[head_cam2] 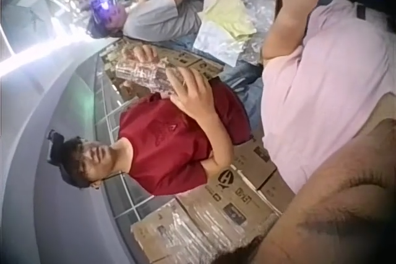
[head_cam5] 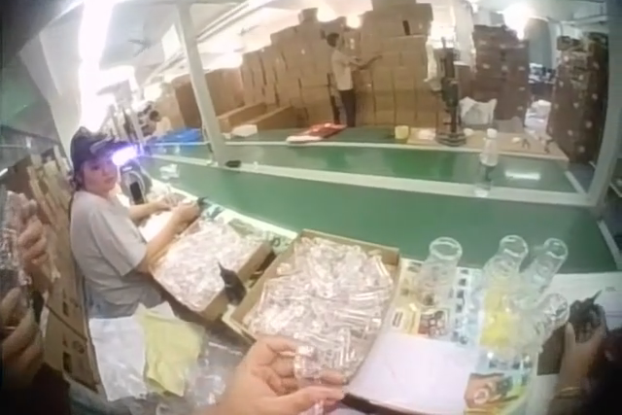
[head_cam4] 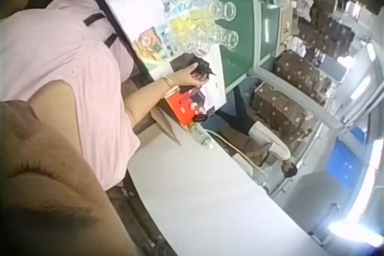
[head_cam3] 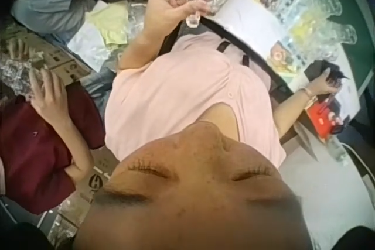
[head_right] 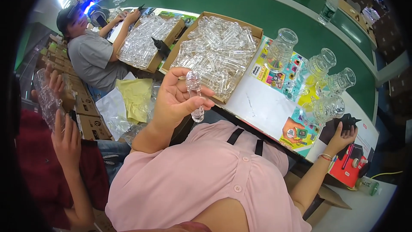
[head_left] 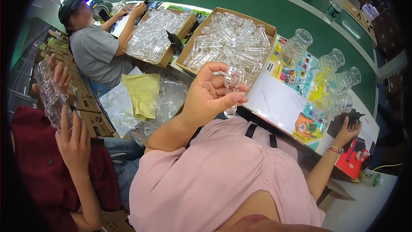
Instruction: Assembling and cleaning clear plastic mugs at a manufacturing station using a handheld air blower and manual assembly of handles/bases.
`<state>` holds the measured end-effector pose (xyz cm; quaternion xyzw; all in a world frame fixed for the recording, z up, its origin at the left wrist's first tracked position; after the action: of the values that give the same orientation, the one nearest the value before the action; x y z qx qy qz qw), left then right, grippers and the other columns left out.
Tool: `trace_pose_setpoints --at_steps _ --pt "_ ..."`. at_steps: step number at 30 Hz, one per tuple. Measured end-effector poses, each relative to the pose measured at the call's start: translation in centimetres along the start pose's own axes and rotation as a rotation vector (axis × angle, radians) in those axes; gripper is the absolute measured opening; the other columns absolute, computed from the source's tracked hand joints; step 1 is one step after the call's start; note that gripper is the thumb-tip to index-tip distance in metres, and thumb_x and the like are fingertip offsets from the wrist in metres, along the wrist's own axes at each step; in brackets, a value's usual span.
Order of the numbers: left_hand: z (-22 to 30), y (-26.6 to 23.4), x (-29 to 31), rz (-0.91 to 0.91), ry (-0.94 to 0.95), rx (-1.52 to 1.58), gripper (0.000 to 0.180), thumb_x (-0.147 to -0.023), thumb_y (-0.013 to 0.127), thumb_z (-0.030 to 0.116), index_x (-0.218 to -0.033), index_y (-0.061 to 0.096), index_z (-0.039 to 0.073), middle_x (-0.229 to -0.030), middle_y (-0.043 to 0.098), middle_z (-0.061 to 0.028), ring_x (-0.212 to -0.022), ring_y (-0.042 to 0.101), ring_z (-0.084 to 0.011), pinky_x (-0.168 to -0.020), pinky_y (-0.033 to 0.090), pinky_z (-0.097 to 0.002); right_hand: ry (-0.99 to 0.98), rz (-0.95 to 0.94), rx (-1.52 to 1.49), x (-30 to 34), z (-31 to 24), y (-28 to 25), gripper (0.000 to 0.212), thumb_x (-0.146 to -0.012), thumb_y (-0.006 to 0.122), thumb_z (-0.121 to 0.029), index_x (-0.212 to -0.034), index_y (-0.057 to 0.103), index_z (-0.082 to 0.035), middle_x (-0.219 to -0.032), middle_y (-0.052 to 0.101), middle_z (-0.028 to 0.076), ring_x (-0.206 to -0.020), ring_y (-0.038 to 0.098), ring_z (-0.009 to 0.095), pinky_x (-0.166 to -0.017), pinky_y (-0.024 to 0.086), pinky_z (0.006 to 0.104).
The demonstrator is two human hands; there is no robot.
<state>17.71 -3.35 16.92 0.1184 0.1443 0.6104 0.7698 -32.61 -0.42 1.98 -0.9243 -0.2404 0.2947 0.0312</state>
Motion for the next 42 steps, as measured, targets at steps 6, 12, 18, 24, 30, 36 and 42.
trace_pose_setpoints --at_steps 6,12,18,24,30,36,42 --pt "-0.8 1.5 -1.0 -0.014 0.001 -0.073 0.049 -0.075 0.063 -0.005 -0.112 0.033 0.006 -0.093 0.061 -0.0187 -0.079 0.063 -0.0171 -0.069 0.051 -0.0254 -0.416 0.274 -0.105 4.4 -10.5 -3.6 0.037 -0.083 0.059 -0.009 -0.112 0.04 0.004 -0.111 0.051 0.019 -0.1 0.053 0.028 -0.088 0.043 0.0389" --pt "-1.6 5.4 -2.0 -0.199 -0.251 0.029 0.084 -0.074 0.066 -0.003 -0.136 0.012 0.01 -0.093 0.061 -0.0197 -0.077 0.063 -0.0167 -0.069 0.051 -0.0257 -0.375 -0.616 -0.299 9.2 -20.9 2.8 0.034 -0.087 0.048 -0.019 -0.112 0.042 0.002 -0.101 0.057 0.019 -0.101 0.052 0.028 -0.095 0.034 0.0394" --pt "-3.1 8.5 -1.9 -0.352 -0.245 0.004 0.096 -0.076 0.063 -0.003 -0.14 -0.006 0.016 -0.093 0.061 -0.0213 -0.082 0.064 -0.0236 -0.073 0.053 -0.0323 0.28 -1.122 -0.982 11.6 -24.9 9.1 0.052 -0.09 0.048 -0.029 -0.128 0.03 0.002 -0.115 0.053 0.018 -0.107 0.05 0.02 -0.092 0.038 0.0315" --pt "-3.9 9.5 -1.7 -0.429 -0.244 -0.029 0.099 -0.073 0.064 -0.007 -0.14 -0.005 0.016 -0.096 0.061 -0.0177 -0.086 0.063 -0.0201 -0.073 0.051 -0.0283 0.418 -1.157 -1.15 12.5 -25.1 9.4 0.051 -0.087 0.054 -0.025 -0.128 0.032 -0.004 -0.118 0.049 0.019 -0.111 0.049 0.026 -0.093 0.042 0.0397" --pt "-4.2 9.6 -1.7 -0.398 -0.179 -0.075 0.101 -0.071 0.067 -0.007 -0.141 -0.003 0.013 -0.096 0.061 -0.0141 -0.087 0.062 -0.0166 -0.073 0.049 -0.0247 0.421 -1.188 -1.196 12.9 -24.6 9.5 0.042 -0.087 0.055 -0.022 -0.122 0.039 -0.005 -0.115 0.05 0.02 -0.111 0.049 0.027 -0.093 0.042 0.0401" --pt "-4.2 9.3 -1.5 -0.421 -0.127 -0.158 0.1 -0.071 0.069 -0.005 -0.141 -0.001 0.012 -0.098 0.06 -0.0127 -0.089 0.061 -0.0154 -0.076 0.048 -0.0254 0.376 -1.18 -1.299 13.2 -24.5 9.8 0.038 -0.087 0.055 -0.015 -0.121 0.043 -0.002 -0.115 0.051 0.014 -0.106 0.052 0.021 -0.092 0.043 0.0355" --pt "-4.7 9.2 -1.5 -0.432 -0.142 -0.15 0.098 -0.073 0.068 -0.002 -0.141 -0.001 0.011 -0.1 0.059 -0.0118 -0.095 0.058 -0.0156 -0.082 0.046 -0.0285 0.34 -1.141 -1.174 13.3 -23.9 9.7 0.036 -0.082 0.061 -0.021 -0.113 0.046 -0.007 -0.104 0.057 0.014 -0.112 0.047 0.026 -0.099 0.033 0.0435"
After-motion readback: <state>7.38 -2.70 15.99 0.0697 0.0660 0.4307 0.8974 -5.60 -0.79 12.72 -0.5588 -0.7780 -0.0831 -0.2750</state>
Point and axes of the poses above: each hand's wrist, its own x-axis away from the middle knuckle, its own y-axis out of the palm, z = x × y, the point moved 4 cm from there along -x, towards the middle knuckle
